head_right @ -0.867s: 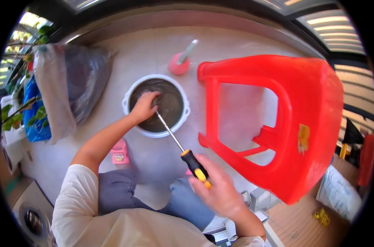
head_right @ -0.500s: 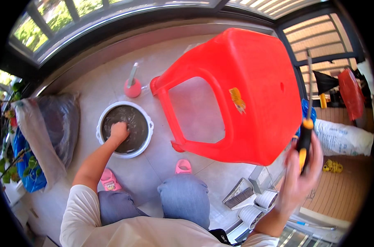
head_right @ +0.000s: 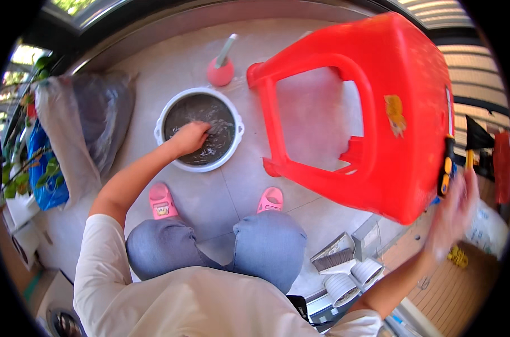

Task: The person washes a cloth in a bucket of water, then uses the cloth and a screwdriver to clean the window frame and screen. They wipe the frame and use the screwdriver to scrape or pry at the frame's edges and corners.

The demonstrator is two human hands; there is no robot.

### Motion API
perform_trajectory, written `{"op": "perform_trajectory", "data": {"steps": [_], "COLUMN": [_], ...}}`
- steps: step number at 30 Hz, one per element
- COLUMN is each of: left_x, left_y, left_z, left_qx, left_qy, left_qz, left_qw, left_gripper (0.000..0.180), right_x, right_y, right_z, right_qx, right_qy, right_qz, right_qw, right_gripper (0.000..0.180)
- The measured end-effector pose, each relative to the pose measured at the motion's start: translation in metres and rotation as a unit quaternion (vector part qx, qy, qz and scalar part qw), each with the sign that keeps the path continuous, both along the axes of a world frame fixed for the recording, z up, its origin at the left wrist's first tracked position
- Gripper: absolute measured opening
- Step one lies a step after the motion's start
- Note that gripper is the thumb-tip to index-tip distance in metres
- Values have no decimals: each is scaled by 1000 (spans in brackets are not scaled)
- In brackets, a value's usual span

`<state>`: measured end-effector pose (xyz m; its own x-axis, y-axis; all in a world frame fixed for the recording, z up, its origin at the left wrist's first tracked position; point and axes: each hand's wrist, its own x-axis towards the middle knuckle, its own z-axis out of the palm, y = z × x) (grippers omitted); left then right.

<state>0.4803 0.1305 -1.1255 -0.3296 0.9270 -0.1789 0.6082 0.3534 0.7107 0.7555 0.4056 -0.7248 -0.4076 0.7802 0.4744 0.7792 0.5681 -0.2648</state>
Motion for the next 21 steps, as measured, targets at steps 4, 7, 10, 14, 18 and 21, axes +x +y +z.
{"op": "perform_trajectory", "data": {"steps": [4, 7, 10, 14, 18, 21], "left_x": [10, 9, 7, -2, -3, -5], "left_y": [-17, -7, -12, -16, -35, -46], "left_z": [-19, -29, -24, -37, -17, -1], "left_qx": [-173, -122, 27, -4, 54, 110], "left_qy": [-53, -57, -92, -472, -668, -716], "left_qz": [116, 154, 239, 306, 318, 320], "left_qw": [977, 979, 966, 827, 670, 610], "left_gripper": [21, 25, 27, 17, 15, 16], "right_x": [-29, -63, -107, -158, -195, -215], "right_y": [-95, -133, -136, -129, -150, -146], "right_z": [-16, -55, -154, -319, -375, -368], "right_qx": [-162, -391, -392, -608, -493, -648], "right_qy": [2, -144, -189, -104, -115, -137], "right_qz": [332, 448, 444, 289, 430, 414], "right_qw": [929, 791, 784, 732, 748, 624], "right_gripper": [24, 26, 18, 41, 54, 50]}}
